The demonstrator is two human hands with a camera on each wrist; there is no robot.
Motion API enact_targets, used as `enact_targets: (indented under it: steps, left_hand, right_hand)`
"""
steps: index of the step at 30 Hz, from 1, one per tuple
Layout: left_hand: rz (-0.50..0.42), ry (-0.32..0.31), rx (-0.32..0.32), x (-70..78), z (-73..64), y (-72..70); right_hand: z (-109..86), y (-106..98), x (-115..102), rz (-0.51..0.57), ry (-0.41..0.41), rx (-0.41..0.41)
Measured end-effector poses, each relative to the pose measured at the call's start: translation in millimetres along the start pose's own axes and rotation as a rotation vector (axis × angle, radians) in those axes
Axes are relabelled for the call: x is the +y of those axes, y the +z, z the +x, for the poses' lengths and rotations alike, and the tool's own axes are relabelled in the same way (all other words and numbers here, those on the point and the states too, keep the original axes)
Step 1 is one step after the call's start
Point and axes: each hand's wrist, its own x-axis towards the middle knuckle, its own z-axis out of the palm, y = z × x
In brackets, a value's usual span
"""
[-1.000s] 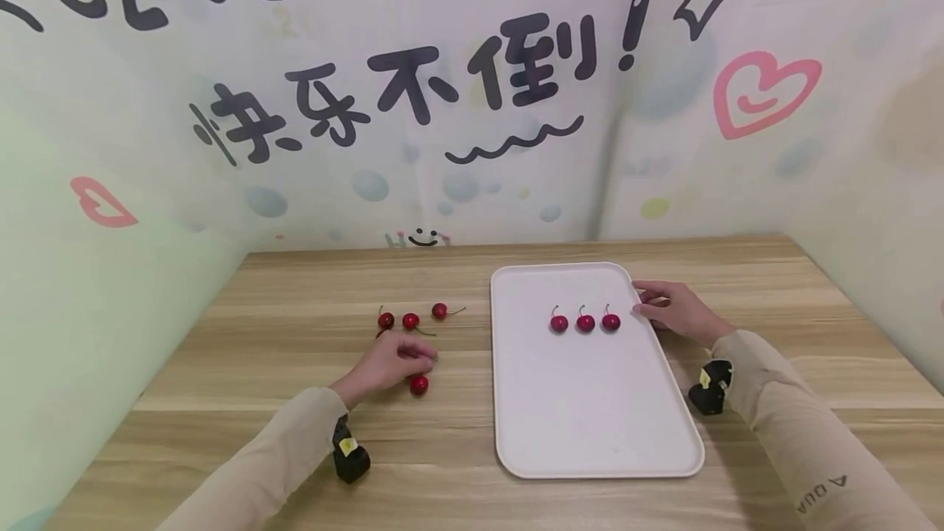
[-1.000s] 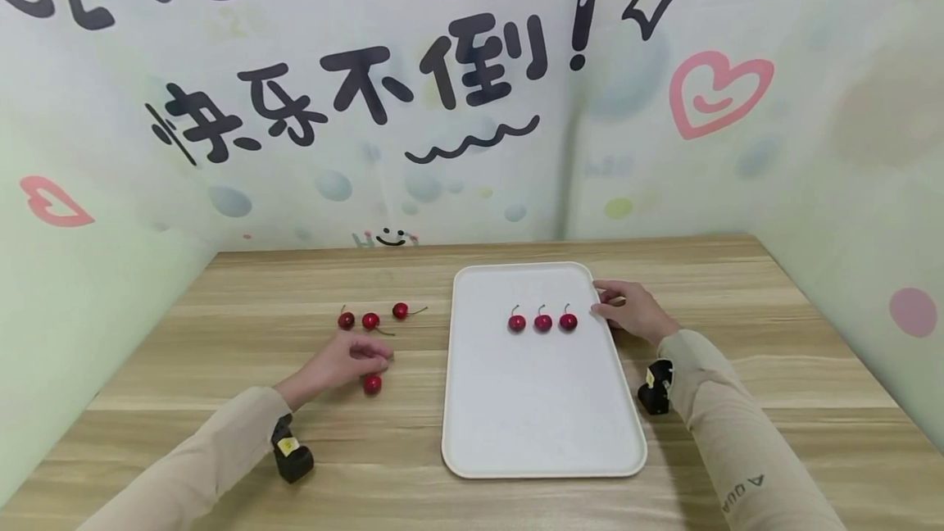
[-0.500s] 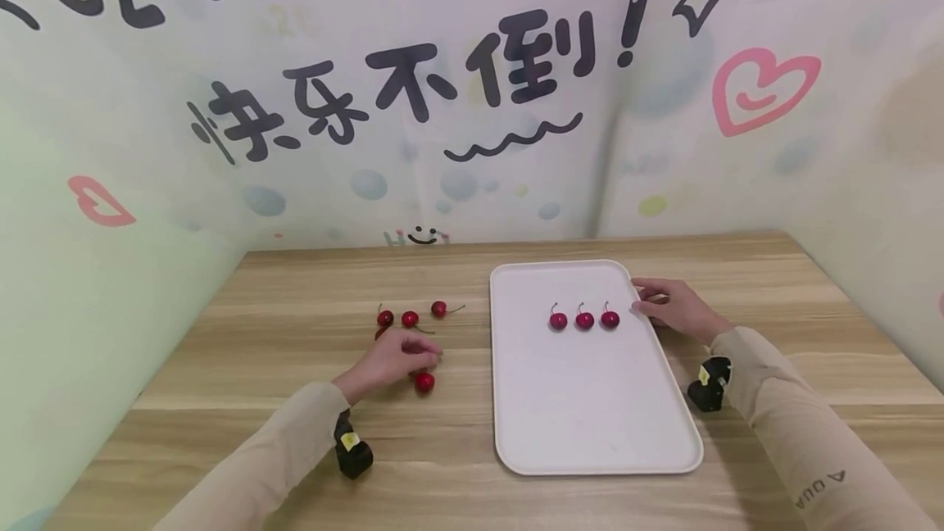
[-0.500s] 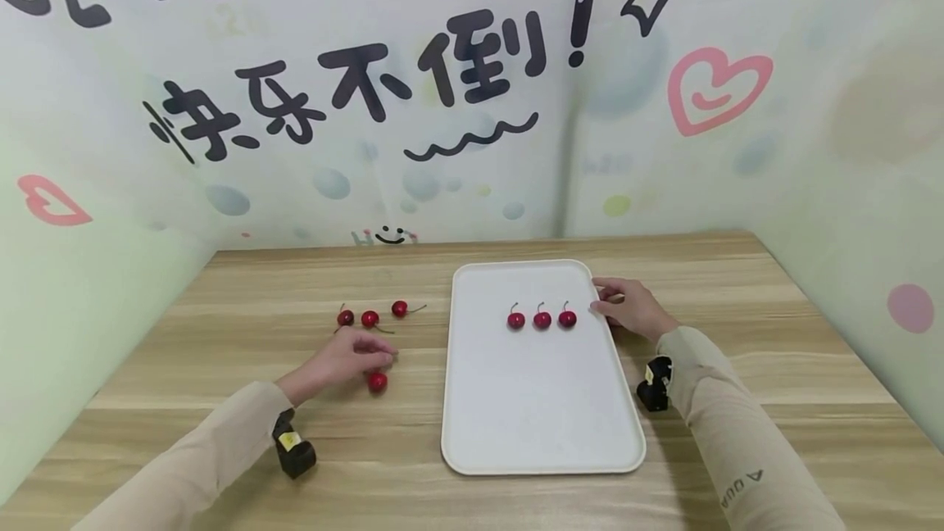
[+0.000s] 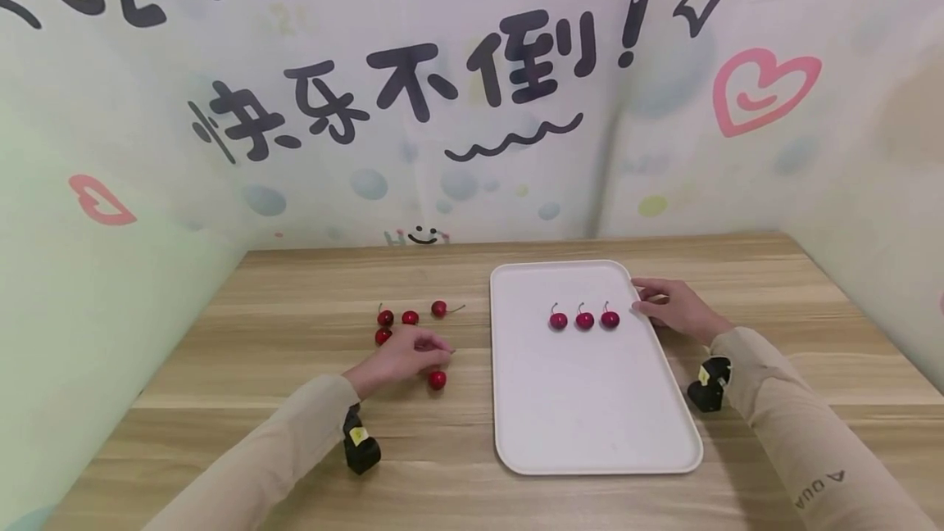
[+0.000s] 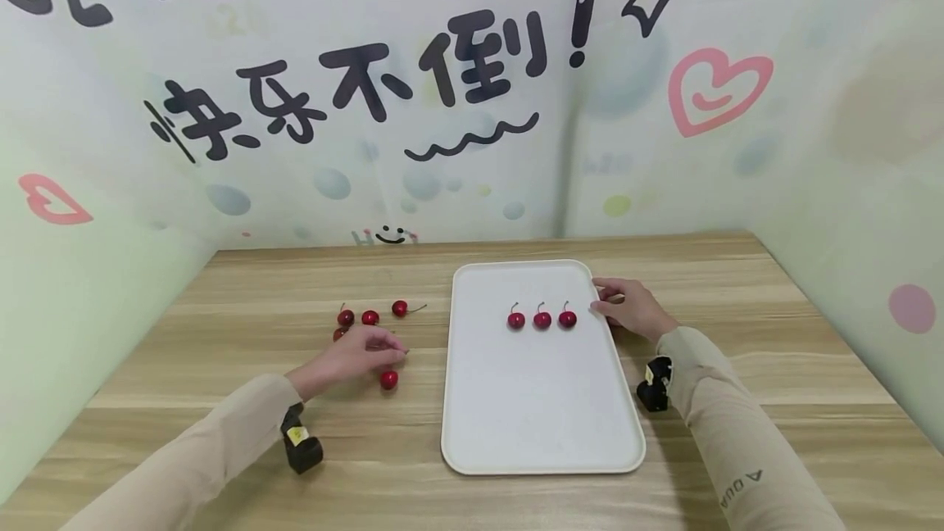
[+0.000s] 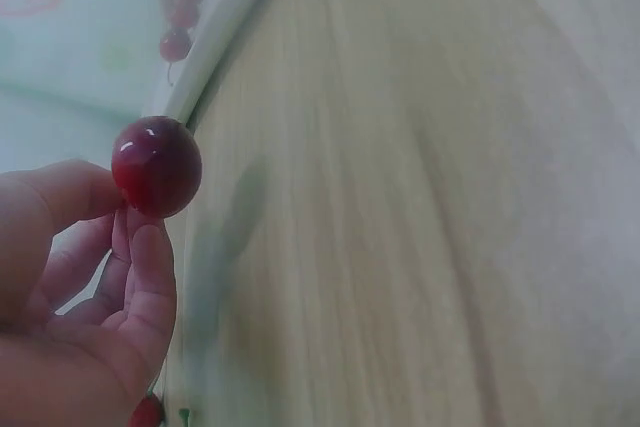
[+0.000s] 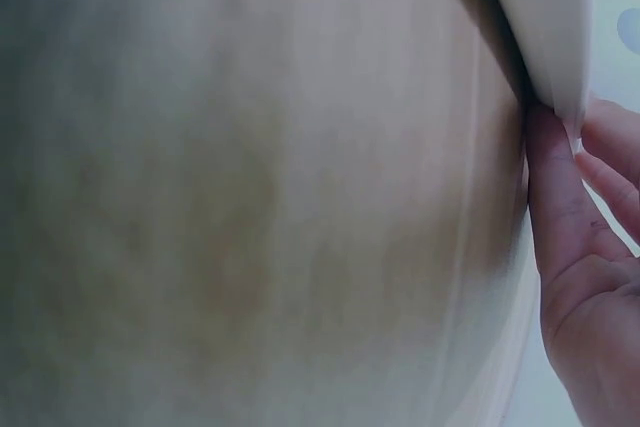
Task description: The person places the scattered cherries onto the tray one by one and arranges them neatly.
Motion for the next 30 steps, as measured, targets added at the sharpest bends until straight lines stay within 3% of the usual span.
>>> enact_targets:
  steps: [8,17,24,30]
  left_hand:
    - [-0.023,0.004,-0.014,7.1,3.6,7.1]
    - [-0.032,0.045,0.018,26.3,11.9,6.8]
    - [-0.077,0.091,-0.038,42.7,28.6,15.6]
    - [-0.073,0.105,-0.029,59.3,42.1,24.8]
  right_hand:
    - [0.4,0.6,1.8,0.01,-0.007,-0.003]
    - [1.1,-0.4,3.2,0.003,0.0,-0.001]
    - [0.5,-2.1,2.1,0.012,0.01,-0.006]
    - [1.2,-1.5,2.7,0.024,0.006,-0.011]
